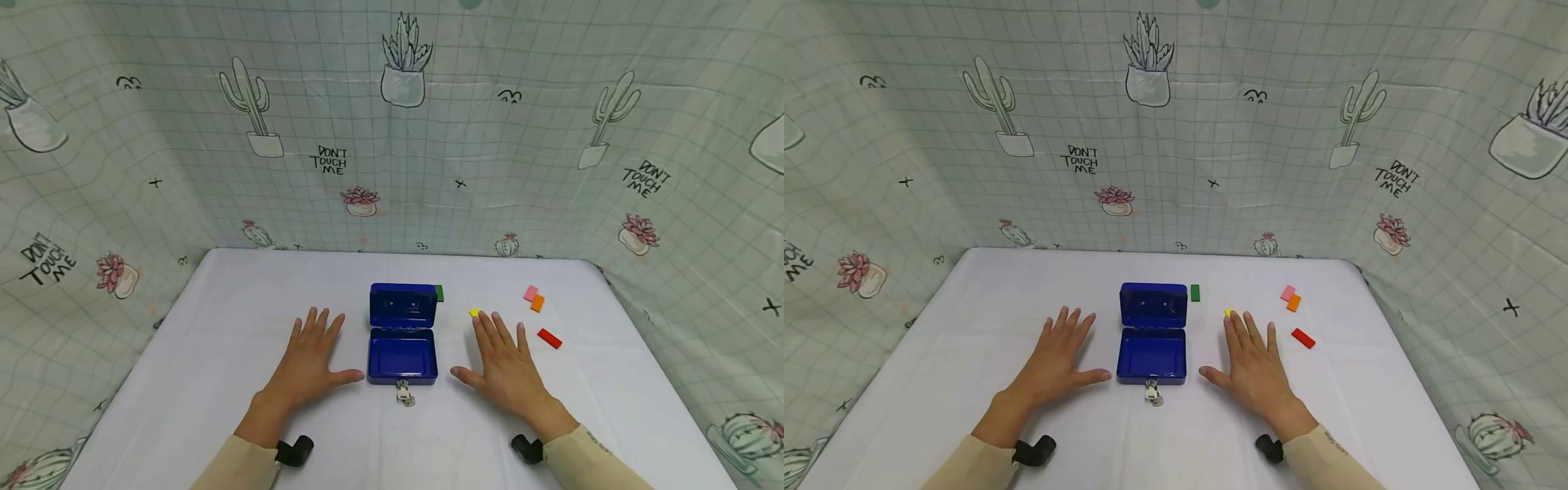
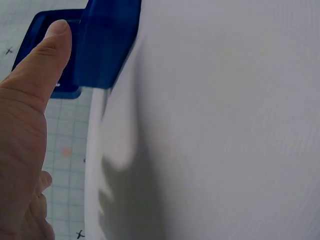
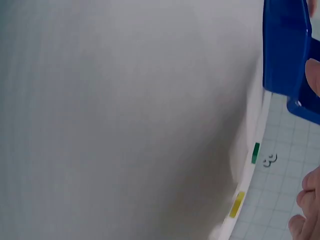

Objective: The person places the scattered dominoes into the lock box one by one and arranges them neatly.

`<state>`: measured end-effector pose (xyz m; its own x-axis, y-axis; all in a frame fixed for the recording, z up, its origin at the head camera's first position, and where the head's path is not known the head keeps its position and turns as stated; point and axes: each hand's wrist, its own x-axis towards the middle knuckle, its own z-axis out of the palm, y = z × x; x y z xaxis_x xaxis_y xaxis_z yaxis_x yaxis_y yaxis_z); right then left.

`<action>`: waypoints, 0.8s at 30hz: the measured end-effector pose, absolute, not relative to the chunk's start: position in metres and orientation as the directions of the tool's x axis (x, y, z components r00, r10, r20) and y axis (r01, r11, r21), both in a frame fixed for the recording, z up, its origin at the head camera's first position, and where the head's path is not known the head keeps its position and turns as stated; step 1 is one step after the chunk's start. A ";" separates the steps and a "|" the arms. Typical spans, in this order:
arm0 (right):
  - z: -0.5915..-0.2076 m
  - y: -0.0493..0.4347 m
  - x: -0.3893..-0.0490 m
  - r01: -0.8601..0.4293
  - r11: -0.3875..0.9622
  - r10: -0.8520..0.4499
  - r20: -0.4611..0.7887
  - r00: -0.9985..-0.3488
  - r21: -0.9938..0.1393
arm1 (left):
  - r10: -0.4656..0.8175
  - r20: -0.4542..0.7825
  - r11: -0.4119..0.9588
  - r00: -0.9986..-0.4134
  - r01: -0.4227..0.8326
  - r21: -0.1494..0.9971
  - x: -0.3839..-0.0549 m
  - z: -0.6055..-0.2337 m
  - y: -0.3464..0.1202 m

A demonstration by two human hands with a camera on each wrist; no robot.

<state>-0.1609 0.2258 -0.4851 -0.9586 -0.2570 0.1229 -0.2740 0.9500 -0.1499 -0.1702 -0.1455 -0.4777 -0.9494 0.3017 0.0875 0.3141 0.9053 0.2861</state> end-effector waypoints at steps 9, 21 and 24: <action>-0.487 0.209 -0.159 -0.427 0.894 -0.408 0.150 -0.901 -0.134 | 0.336 0.079 0.827 -0.939 0.334 0.453 -0.171 -0.491 -0.128; -0.487 0.193 -0.165 -0.507 0.848 -0.501 0.078 -0.862 -0.155 | 0.364 -0.061 0.682 -0.929 0.222 0.697 -0.182 -0.498 -0.121; -0.487 0.189 -0.168 -0.516 0.840 -0.510 0.078 -0.856 -0.170 | 0.347 -0.091 0.667 -0.933 0.177 0.724 -0.185 -0.497 -0.123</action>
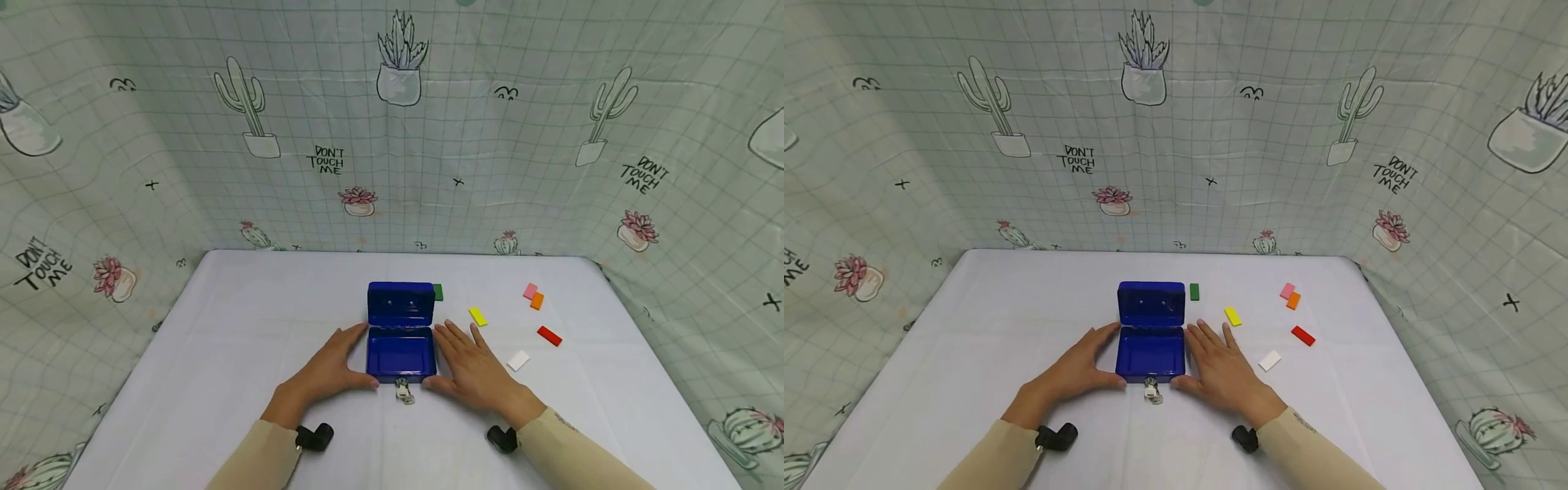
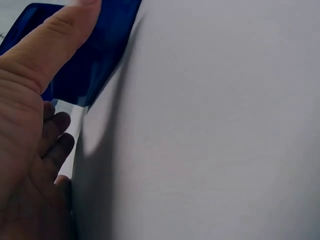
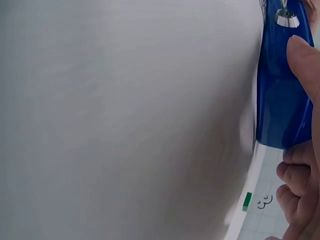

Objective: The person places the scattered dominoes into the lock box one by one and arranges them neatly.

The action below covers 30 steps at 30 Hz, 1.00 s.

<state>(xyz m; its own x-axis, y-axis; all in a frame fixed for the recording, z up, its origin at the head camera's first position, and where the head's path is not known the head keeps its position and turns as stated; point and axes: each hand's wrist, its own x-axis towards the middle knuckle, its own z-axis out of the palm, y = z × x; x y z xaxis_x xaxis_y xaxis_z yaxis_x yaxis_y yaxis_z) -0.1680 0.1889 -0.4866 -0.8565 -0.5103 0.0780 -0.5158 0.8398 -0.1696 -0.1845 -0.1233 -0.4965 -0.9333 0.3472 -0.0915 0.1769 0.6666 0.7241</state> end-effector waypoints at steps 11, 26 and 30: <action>-0.487 0.167 -0.184 -0.547 0.814 -0.545 0.069 -0.835 -0.196 | 0.332 -0.168 0.598 -0.928 0.069 0.799 -0.192 -0.490 -0.134; -0.484 0.154 -0.191 -0.527 0.826 -0.531 0.035 -0.846 -0.200 | 0.343 -0.183 0.562 -0.921 0.046 0.826 -0.204 -0.489 -0.146; -0.485 0.154 -0.191 -0.528 0.826 -0.532 0.036 -0.846 -0.196 | 0.345 -0.181 0.557 -0.921 0.046 0.829 -0.205 -0.489 -0.147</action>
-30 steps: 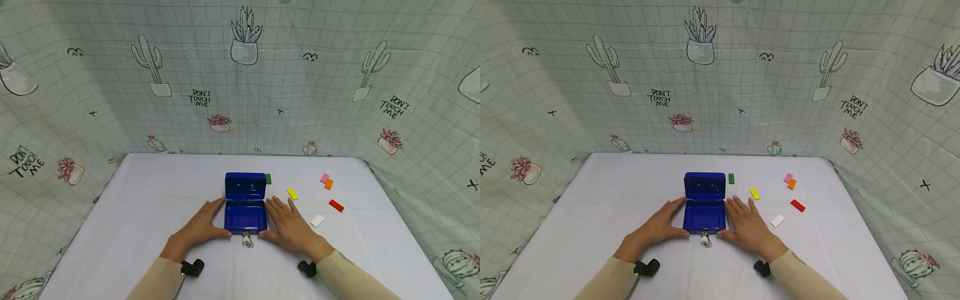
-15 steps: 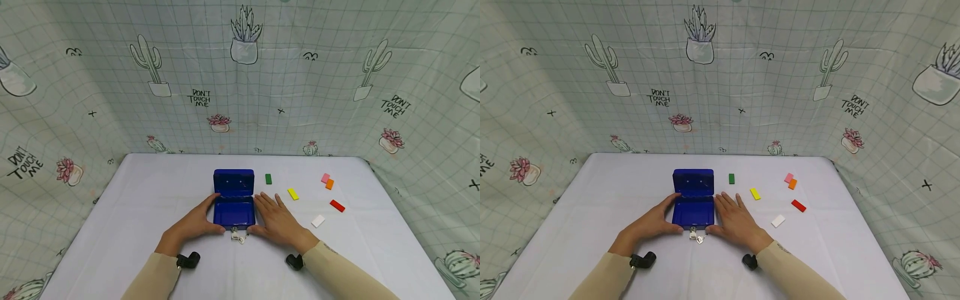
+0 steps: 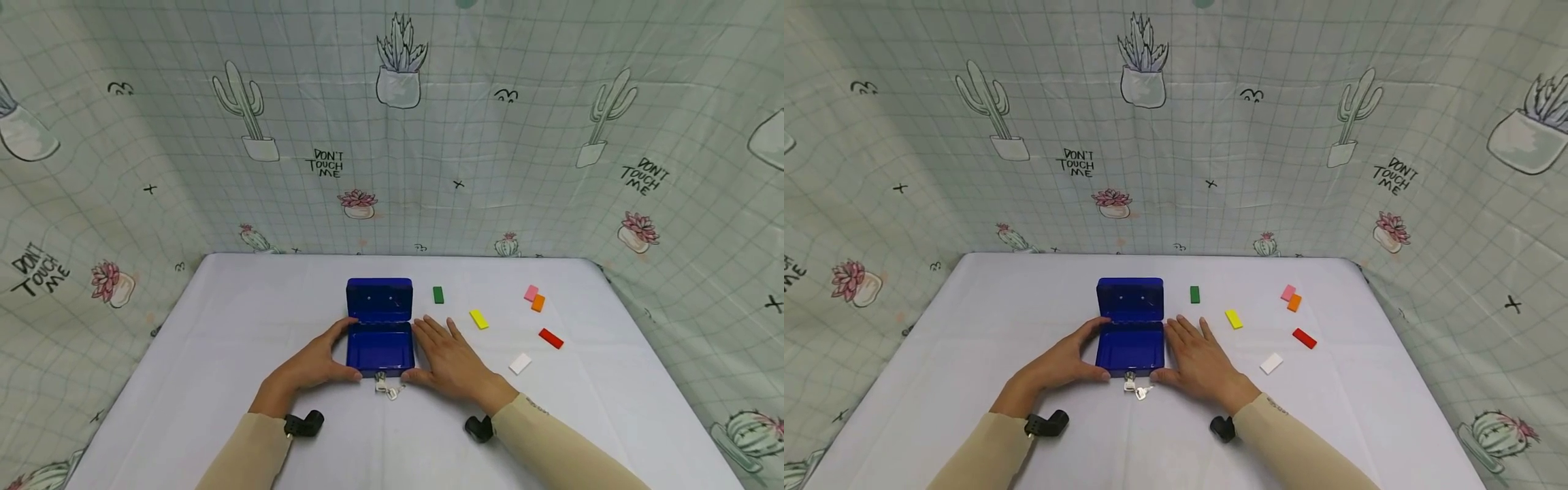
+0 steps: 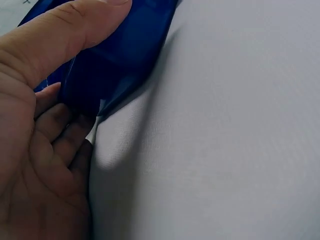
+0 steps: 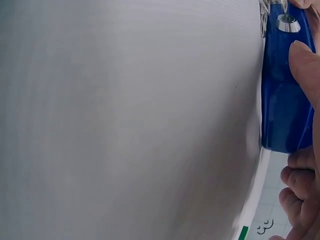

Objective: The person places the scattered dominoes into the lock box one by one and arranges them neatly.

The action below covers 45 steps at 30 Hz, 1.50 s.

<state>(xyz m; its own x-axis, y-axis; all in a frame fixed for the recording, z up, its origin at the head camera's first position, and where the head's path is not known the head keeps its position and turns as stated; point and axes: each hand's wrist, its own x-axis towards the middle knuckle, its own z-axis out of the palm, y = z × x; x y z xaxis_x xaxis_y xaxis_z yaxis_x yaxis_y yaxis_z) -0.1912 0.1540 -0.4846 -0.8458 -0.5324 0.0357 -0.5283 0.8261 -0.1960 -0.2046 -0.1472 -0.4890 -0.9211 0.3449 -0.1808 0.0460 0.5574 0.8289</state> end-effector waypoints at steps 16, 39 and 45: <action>-0.483 0.178 -0.183 -0.483 0.857 -0.476 0.079 -0.876 -0.182 | 0.358 -0.153 0.535 -0.921 0.068 0.842 -0.206 -0.491 -0.148; -0.480 0.290 -0.150 -0.319 0.942 -0.265 0.350 -0.899 -0.107 | 0.350 -0.153 0.488 -0.924 0.040 0.872 -0.201 -0.491 -0.148; -0.480 0.300 -0.145 -0.252 0.963 -0.213 0.302 -0.929 -0.099 | 0.352 -0.157 0.480 -0.923 0.034 0.876 -0.202 -0.492 -0.148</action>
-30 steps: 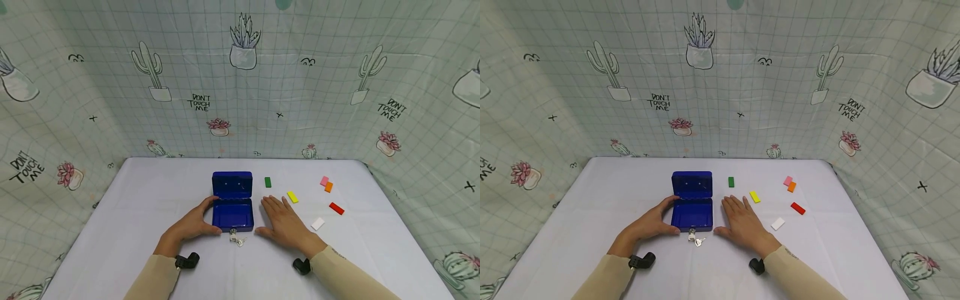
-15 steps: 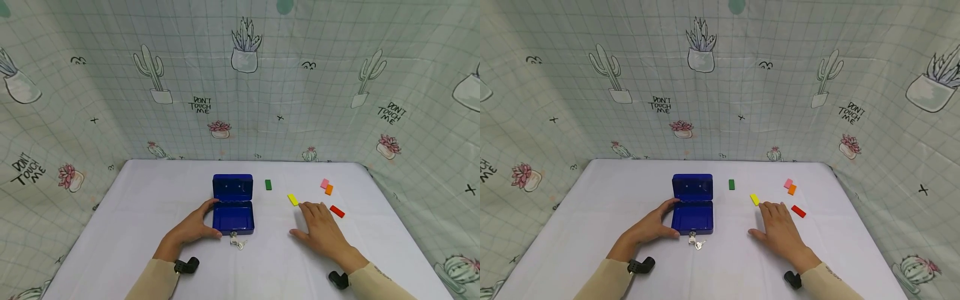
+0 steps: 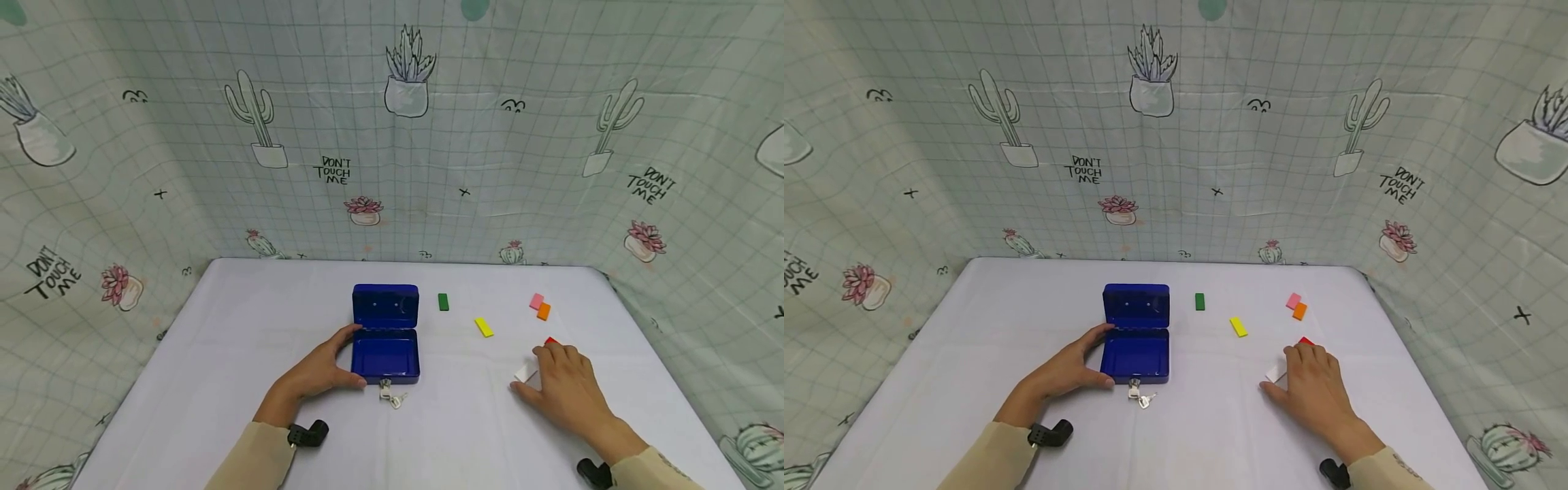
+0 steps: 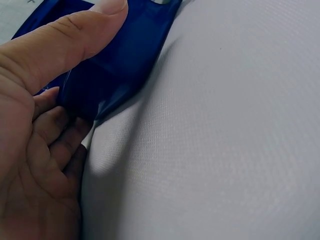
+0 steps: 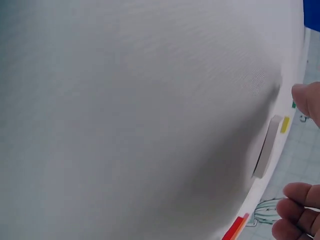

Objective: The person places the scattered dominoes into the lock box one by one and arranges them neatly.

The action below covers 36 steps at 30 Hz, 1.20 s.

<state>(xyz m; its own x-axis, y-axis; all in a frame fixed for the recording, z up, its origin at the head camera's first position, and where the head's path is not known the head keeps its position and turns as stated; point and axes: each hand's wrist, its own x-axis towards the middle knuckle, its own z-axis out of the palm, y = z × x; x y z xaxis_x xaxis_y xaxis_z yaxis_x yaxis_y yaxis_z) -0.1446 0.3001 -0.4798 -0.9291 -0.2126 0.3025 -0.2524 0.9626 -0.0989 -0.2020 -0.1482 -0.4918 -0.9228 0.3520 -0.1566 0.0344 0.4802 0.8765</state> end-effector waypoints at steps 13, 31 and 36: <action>-0.487 0.315 -0.143 -0.258 0.966 -0.238 0.299 -0.924 -0.028 | 0.351 -0.155 0.481 -0.924 0.035 0.876 -0.202 -0.489 -0.147; -0.492 0.315 -0.147 -0.268 0.963 -0.263 0.213 -0.941 0.003 | 0.353 -0.157 0.472 -0.922 0.030 0.881 -0.201 -0.493 -0.148; -0.492 0.314 -0.148 -0.280 0.960 -0.276 0.219 -0.936 0.012 | 0.358 -0.155 0.467 -0.921 0.033 0.884 -0.202 -0.495 -0.148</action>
